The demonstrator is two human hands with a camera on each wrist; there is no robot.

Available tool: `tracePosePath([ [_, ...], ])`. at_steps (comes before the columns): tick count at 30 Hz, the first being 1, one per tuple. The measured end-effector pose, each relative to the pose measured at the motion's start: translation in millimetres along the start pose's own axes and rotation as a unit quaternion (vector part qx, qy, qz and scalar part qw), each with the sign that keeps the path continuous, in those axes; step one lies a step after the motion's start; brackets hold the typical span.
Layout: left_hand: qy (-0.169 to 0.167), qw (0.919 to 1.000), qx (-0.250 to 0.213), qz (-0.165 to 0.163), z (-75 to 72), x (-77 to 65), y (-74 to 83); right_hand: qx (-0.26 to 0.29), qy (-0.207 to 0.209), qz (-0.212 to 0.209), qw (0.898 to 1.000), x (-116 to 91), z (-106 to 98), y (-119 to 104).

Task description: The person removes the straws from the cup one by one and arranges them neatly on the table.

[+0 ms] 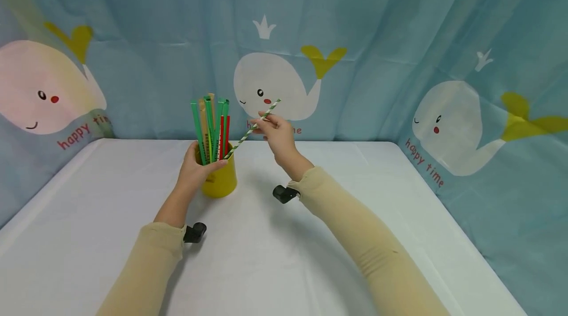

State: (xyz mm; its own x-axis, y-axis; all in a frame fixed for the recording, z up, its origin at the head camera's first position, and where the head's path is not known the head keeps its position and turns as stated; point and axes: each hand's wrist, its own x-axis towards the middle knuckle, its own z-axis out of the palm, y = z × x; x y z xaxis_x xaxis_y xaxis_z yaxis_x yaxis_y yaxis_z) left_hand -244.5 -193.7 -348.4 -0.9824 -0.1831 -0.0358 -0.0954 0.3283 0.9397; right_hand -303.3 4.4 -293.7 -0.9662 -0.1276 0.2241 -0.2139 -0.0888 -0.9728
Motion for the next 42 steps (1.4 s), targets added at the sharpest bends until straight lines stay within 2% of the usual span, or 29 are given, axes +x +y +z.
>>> tracePosePath([
  [9,-0.003,0.9998,-0.013,0.013,-1.0,0.7,-2.2,0.051,0.049,-0.018,0.997,1,-21,-8],
  [15,-0.006,0.9998,-0.011,0.015,-2.5,0.4,-3.4,0.061,0.064,-0.039,0.995,6,-32,2],
  [20,-0.007,0.9999,-0.005,0.015,-2.6,-0.8,-4.2,0.007,0.043,-0.04,0.998,10,-37,22],
  [26,-0.009,0.9997,-0.013,0.017,-2.5,-2.3,-3.3,-0.082,0.0,0.029,0.996,18,-47,49],
  [30,-0.008,0.9998,-0.015,0.012,-2.1,-1.7,-2.0,-0.134,-0.057,0.059,0.988,23,-55,65],
  [35,-0.006,0.9999,-0.012,0.004,-1.3,-1.8,-1.5,-0.202,-0.13,0.071,0.968,29,-61,80],
  [42,-0.004,0.9999,-0.016,0.005,-1.4,-0.7,-4.1,-0.267,-0.152,0.101,0.946,36,-62,96],
])
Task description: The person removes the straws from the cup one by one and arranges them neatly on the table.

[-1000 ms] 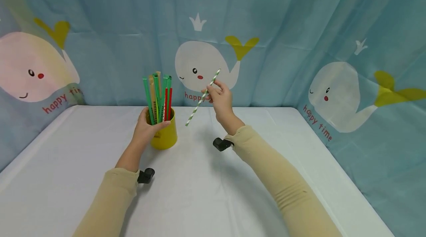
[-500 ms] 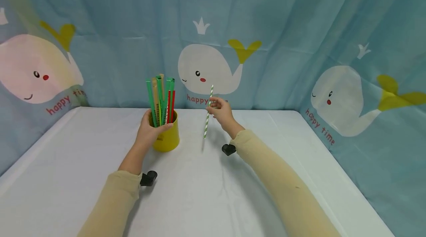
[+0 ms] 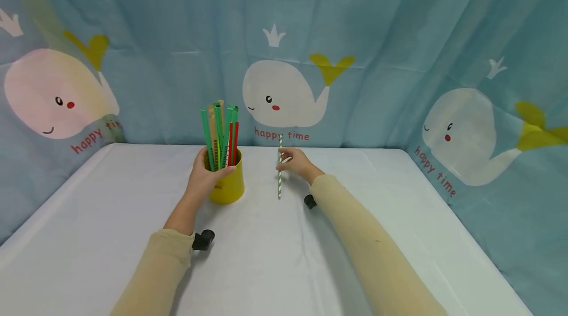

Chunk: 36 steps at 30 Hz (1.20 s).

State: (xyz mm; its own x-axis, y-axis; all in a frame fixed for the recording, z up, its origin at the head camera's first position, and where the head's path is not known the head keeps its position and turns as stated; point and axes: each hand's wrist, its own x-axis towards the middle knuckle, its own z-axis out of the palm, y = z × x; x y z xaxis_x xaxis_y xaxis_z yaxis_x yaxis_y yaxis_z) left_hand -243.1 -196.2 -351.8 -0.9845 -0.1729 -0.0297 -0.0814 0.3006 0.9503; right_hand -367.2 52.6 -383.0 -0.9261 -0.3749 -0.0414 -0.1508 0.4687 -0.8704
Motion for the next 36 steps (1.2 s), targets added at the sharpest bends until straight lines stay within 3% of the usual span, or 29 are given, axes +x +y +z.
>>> tracePosePath([
  [8,0.002,1.0,0.0,-0.002,1.2,-1.3,1.5,-0.095,-0.016,0.038,0.995,10,0,10],
  [13,0.002,1.0,0.001,-0.005,1.6,-1.7,1.1,-0.137,-0.038,0.041,0.989,8,-2,10],
  [15,0.002,1.0,0.001,-0.006,1.5,-1.8,0.8,-0.16,-0.048,0.041,0.985,5,-3,9],
  [20,-0.001,1.0,0.0,0.0,0.4,-2.8,0.4,-0.215,-0.099,0.091,0.967,-7,-6,5],
  [24,-0.003,1.0,-0.001,0.005,0.2,-4.5,1.0,-0.227,-0.141,0.12,0.956,-18,-4,2],
  [36,-0.006,0.9999,0.006,0.015,2.2,-1.7,0.0,-0.292,-0.115,0.088,0.946,-28,4,-2],
])
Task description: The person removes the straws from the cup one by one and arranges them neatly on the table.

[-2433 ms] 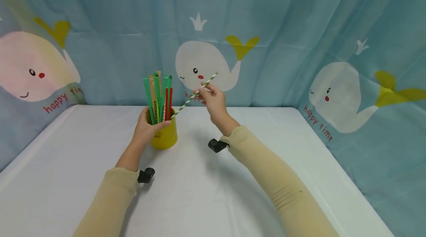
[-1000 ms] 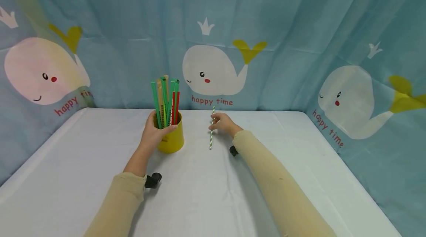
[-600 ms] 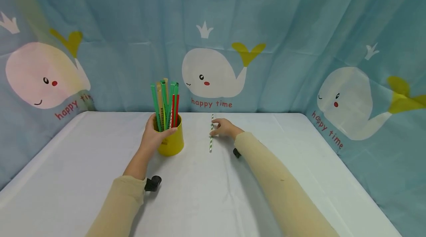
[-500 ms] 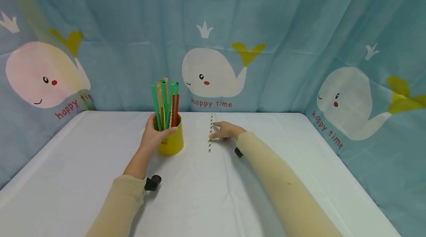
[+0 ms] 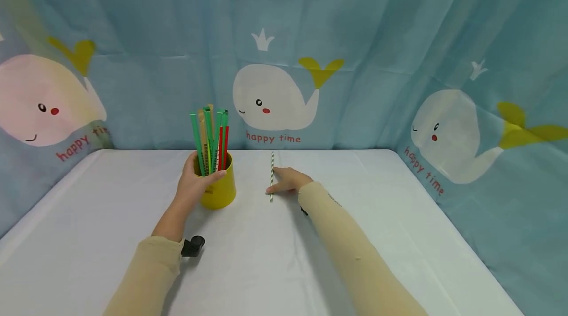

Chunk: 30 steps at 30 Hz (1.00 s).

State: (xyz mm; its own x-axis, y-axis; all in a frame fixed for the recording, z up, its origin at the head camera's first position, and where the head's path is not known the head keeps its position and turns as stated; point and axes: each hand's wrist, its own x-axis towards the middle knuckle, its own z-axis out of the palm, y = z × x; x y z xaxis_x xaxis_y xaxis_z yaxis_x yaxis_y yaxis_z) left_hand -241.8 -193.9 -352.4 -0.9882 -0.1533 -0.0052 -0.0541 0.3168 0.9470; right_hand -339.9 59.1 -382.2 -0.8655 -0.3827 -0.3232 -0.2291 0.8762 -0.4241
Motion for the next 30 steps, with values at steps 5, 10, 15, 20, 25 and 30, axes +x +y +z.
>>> tracePosePath([
  [5,-0.001,1.0,0.002,-0.002,-0.5,1.5,1.0,0.023,-0.004,0.02,1.0,3,-5,3],
  [10,-0.001,1.0,0.001,-0.006,-1.0,1.0,4.9,0.029,-0.019,0.024,0.999,6,-12,3],
  [15,-0.001,1.0,-0.006,0.002,-0.2,1.1,4.4,0.042,-0.036,0.043,0.998,6,-14,3],
  [20,-0.002,1.0,-0.002,-0.008,0.7,0.0,3.7,0.084,-0.048,0.043,0.994,3,-15,7],
  [25,-0.001,0.9999,-0.01,-0.005,-0.6,-2.0,2.9,0.107,-0.049,0.027,0.993,2,-15,10],
  [30,-0.001,0.9999,-0.012,0.0,-2.3,-3.3,1.7,0.113,-0.051,0.018,0.992,2,-12,10],
])
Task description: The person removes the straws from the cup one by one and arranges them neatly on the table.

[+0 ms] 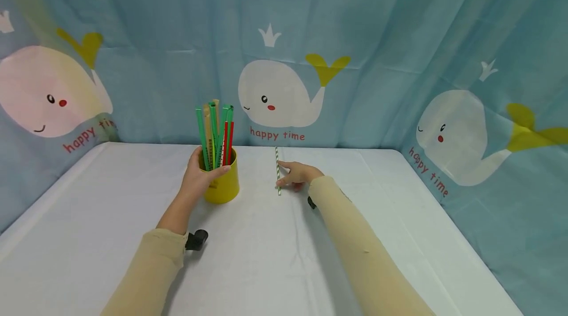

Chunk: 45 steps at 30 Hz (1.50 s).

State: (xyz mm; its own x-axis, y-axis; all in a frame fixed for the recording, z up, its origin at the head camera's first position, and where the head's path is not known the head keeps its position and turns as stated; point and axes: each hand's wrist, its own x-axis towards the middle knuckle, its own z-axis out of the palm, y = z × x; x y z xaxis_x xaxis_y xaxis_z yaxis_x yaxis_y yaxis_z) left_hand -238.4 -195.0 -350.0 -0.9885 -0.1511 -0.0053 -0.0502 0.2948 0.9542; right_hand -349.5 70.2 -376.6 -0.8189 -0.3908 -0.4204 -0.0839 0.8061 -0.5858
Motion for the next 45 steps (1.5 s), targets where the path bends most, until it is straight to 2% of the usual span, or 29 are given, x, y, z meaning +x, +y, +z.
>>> tracePosePath([
  [5,0.005,1.0,0.007,0.002,-2.3,1.2,0.3,-0.008,-0.007,-0.016,1.0,2,-1,-1],
  [10,0.008,0.9999,0.002,0.006,-1.5,6.3,2.5,-0.008,0.008,-0.035,0.999,-1,-4,3],
  [17,0.009,0.9999,-0.007,0.007,-0.1,10.3,4.3,0.065,0.023,-0.053,0.996,-12,-1,-3],
  [24,0.008,0.9999,-0.006,0.002,-1.3,7.4,1.6,0.124,0.024,-0.079,0.989,-26,-5,-33],
  [29,0.015,0.9999,0.001,-0.005,-0.5,6.5,-0.3,0.167,0.055,-0.113,0.978,-28,0,-62],
  [35,0.014,0.9999,0.001,-0.003,-0.4,4.4,-1.7,0.246,0.087,-0.152,0.953,-18,18,-94],
  [41,0.008,1.0,-0.005,0.002,1.1,2.8,-2.2,0.306,0.126,-0.151,0.931,-5,35,-119],
  [45,0.009,0.9999,-0.004,0.007,2.1,3.7,-3.7,0.322,0.154,-0.143,0.923,4,42,-132],
])
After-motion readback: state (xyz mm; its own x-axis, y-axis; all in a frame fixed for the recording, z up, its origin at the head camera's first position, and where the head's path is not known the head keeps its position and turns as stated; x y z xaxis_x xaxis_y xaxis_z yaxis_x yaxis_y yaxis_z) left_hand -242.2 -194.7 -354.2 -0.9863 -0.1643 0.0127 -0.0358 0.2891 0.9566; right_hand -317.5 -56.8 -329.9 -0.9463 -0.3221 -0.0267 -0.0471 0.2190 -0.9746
